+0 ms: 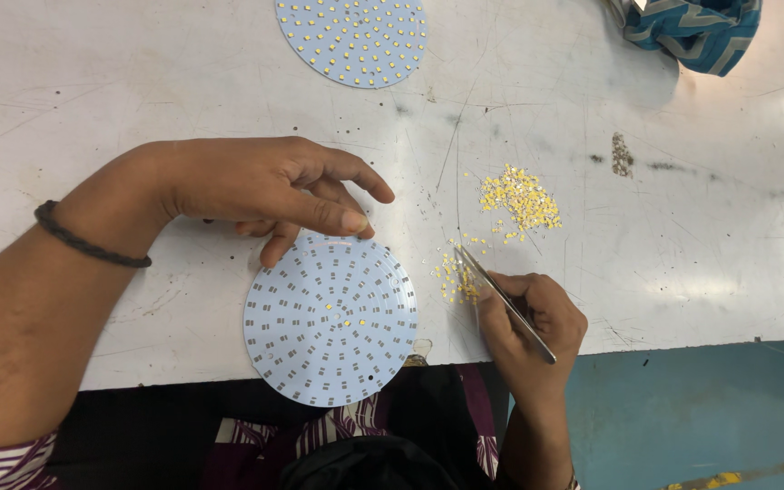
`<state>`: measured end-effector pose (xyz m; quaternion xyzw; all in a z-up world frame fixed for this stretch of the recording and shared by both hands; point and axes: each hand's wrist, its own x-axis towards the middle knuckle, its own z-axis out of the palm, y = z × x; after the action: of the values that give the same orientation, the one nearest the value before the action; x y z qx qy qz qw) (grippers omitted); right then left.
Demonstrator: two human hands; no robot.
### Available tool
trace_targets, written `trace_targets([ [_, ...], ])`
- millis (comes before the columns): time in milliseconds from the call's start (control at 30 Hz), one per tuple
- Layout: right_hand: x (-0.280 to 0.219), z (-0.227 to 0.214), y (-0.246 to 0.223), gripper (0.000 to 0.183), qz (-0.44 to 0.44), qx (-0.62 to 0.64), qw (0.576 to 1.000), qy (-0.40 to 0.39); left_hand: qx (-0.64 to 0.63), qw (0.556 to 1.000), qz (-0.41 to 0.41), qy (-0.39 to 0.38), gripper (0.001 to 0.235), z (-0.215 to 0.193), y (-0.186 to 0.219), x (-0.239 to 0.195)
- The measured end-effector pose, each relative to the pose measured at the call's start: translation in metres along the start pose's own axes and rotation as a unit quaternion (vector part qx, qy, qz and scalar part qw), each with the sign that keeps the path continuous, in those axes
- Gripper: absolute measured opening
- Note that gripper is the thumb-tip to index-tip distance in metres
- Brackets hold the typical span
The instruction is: The person uses tweezers to pick up small yellow LED chips from a pile on the table and places them into designated spots on a circular LED board. The person continues this repetitive placement process throughout the clip.
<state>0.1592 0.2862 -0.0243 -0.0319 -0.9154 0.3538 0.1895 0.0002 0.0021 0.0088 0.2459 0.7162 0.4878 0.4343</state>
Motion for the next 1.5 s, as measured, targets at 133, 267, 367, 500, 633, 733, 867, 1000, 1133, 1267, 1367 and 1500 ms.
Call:
trace_targets([
  [133,-0.002,-0.001,-0.011,0.007,-0.034,-0.009,0.999,-0.009,0.029,0.999,0.016,-0.001,0.083,0.000,0.003,-0.003],
  [267,-0.017,0.016,-0.032,0.010,-0.114,0.043,0.991,-0.057,0.029,0.999,0.016,-0.002,0.079,0.000,-0.001,-0.008],
  [367,-0.024,0.031,-0.047,0.010,-0.172,0.035,0.980,-0.097,0.021,0.999,0.036,-0.008,0.076,0.000,-0.003,-0.008],
  [500,-0.028,0.044,-0.059,0.012,-0.204,0.014,0.975,-0.085,0.015,0.999,0.032,-0.004,0.076,0.001,-0.003,-0.007],
  [633,-0.035,0.048,-0.062,0.013,-0.219,-0.005,0.974,-0.061,0.022,0.999,0.030,0.012,0.077,0.002,-0.005,-0.008],
  [733,-0.040,0.050,-0.062,0.013,-0.231,0.002,0.971,-0.067,0.024,0.999,0.024,0.016,0.076,-0.002,-0.005,-0.011],
  [867,-0.040,0.051,-0.061,0.013,-0.224,0.003,0.973,-0.064,0.024,0.999,0.015,0.016,0.074,-0.005,-0.002,-0.018],
  [1000,-0.040,0.051,-0.063,0.013,-0.218,-0.017,0.974,-0.063,0.037,0.999,0.005,0.021,0.075,-0.010,-0.001,-0.025],
  [1133,-0.041,0.050,-0.065,0.013,-0.222,-0.024,0.972,-0.077,0.041,0.999,0.008,0.034,0.079,-0.011,-0.003,-0.026],
  [1267,-0.040,0.049,-0.067,0.015,-0.228,-0.031,0.969,-0.085,0.040,0.998,0.014,0.038,0.081,-0.010,-0.003,-0.027],
  [1367,-0.039,0.049,-0.069,0.015,-0.231,-0.033,0.968,-0.091,0.037,0.999,0.014,0.034,0.081,-0.010,-0.002,-0.027],
  [1500,-0.037,0.050,-0.072,0.016,-0.237,-0.031,0.967,-0.091,0.031,0.999,0.006,0.027,0.080,-0.011,-0.003,-0.026],
])
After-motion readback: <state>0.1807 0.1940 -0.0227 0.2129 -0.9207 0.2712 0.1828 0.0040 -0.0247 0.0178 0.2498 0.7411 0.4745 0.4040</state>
